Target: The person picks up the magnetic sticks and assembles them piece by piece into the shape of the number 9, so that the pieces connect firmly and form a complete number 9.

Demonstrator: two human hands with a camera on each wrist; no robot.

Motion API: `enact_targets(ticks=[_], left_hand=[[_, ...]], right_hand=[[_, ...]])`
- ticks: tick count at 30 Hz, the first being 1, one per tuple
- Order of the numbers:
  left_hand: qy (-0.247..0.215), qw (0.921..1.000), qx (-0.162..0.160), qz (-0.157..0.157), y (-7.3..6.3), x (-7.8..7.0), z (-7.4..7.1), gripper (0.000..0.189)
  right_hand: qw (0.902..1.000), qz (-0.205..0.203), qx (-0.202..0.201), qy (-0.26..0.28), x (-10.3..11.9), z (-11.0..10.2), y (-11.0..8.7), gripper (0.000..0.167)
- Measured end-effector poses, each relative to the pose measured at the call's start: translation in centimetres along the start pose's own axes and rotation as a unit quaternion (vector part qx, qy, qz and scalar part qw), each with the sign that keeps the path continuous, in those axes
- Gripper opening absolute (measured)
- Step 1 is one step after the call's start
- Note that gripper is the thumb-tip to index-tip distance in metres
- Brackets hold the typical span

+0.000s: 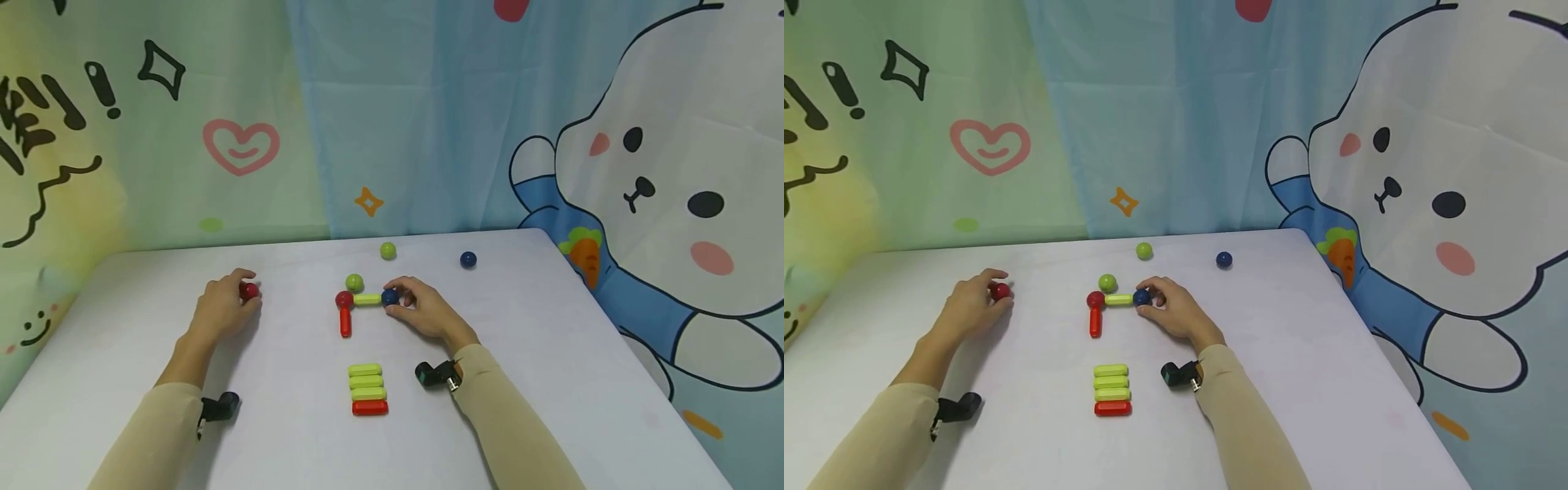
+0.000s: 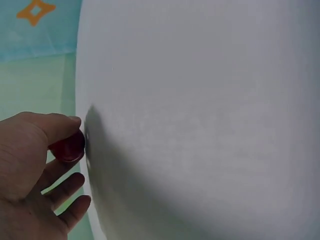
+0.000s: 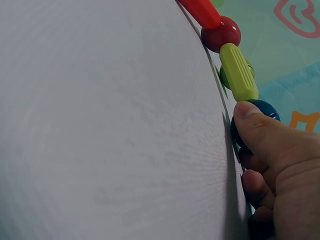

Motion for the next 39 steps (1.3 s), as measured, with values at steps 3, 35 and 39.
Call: enact_targets(ticks=[3, 35, 39], left_hand=[[0.000, 0.9999, 0.004, 0.010, 0.0, -0.4, 0.1, 0.051], [0.001, 0.9965, 0.069, 0.047, -1.7, -3.8, 1.7, 0.038], [-0.010, 0.9960, 0.073, 0.051, -2.2, -4.3, 1.9, 0.037]], right_hand=[[1.0000, 0.009, 0.003, 0.001, -0.1, 0.1, 0.0, 0.041], [0.9999, 0.002, 0.010, 0.003, -0.2, -0.1, 0.2, 0.041], [0.9997, 0.010, 0.022, 0.000, -0.1, -0.3, 0.4, 0.041]])
Point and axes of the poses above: each hand's wrist, its own y-axis towards the middle knuckle, its own z-axis out of the palm, x = y × z, the point moved 2 cm from there along y, towards the middle knuckle, and after that the axes turned 14 degrees about -y, right-handed, at the moved point
